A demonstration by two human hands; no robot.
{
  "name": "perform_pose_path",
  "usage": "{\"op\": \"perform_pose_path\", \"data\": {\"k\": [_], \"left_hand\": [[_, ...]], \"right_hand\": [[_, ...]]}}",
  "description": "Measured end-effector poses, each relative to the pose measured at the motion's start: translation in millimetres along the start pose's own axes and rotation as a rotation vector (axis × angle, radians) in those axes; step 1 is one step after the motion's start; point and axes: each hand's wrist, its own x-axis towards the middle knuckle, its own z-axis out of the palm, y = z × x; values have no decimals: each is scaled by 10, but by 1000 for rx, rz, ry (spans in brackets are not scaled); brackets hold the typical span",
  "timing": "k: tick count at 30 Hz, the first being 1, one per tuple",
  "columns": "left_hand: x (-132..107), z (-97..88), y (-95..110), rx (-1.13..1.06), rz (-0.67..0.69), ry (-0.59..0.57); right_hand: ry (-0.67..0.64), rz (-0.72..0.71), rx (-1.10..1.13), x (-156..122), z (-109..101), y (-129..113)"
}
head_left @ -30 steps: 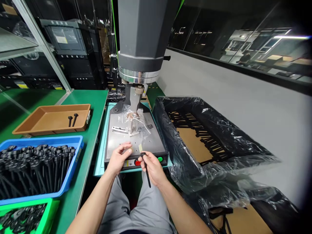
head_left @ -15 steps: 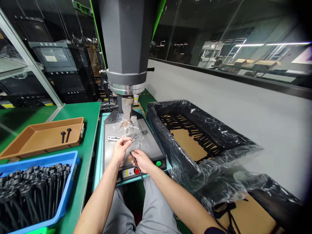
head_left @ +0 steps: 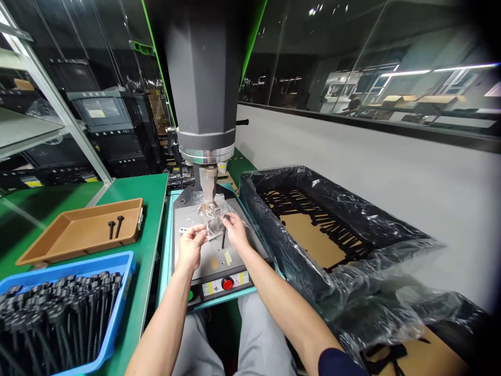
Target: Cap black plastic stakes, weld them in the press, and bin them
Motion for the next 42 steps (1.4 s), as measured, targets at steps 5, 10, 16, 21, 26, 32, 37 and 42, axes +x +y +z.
{"op": "perform_pose_path", "data": {"k": [5, 10, 16, 21, 26, 32, 37, 42], "left_hand": [[-7, 53, 30, -46, -18, -2], [52, 43, 105, 10, 9, -46], [109, 9, 151, 22, 32, -59], [125, -29, 134, 23, 2, -71], [142, -71, 136, 7, -6, -67], [156, -100, 124, 3, -14, -49], [162, -126, 67, 28, -14, -59], [178, -156, 9, 57, 0, -40]], "right_hand": [[-85, -207, -235, 32, 32, -148], [-94, -223, -179, 138, 158, -248], [-105, -193, -215, 275, 304, -353], [-166, -122, -273, 409, 376, -335], [-286, -95, -188, 517, 409, -292], [-427, -64, -182, 563, 266, -359], [-411, -50, -267, 629, 254, -304], [-397, 5, -204, 624, 271, -207]]}}
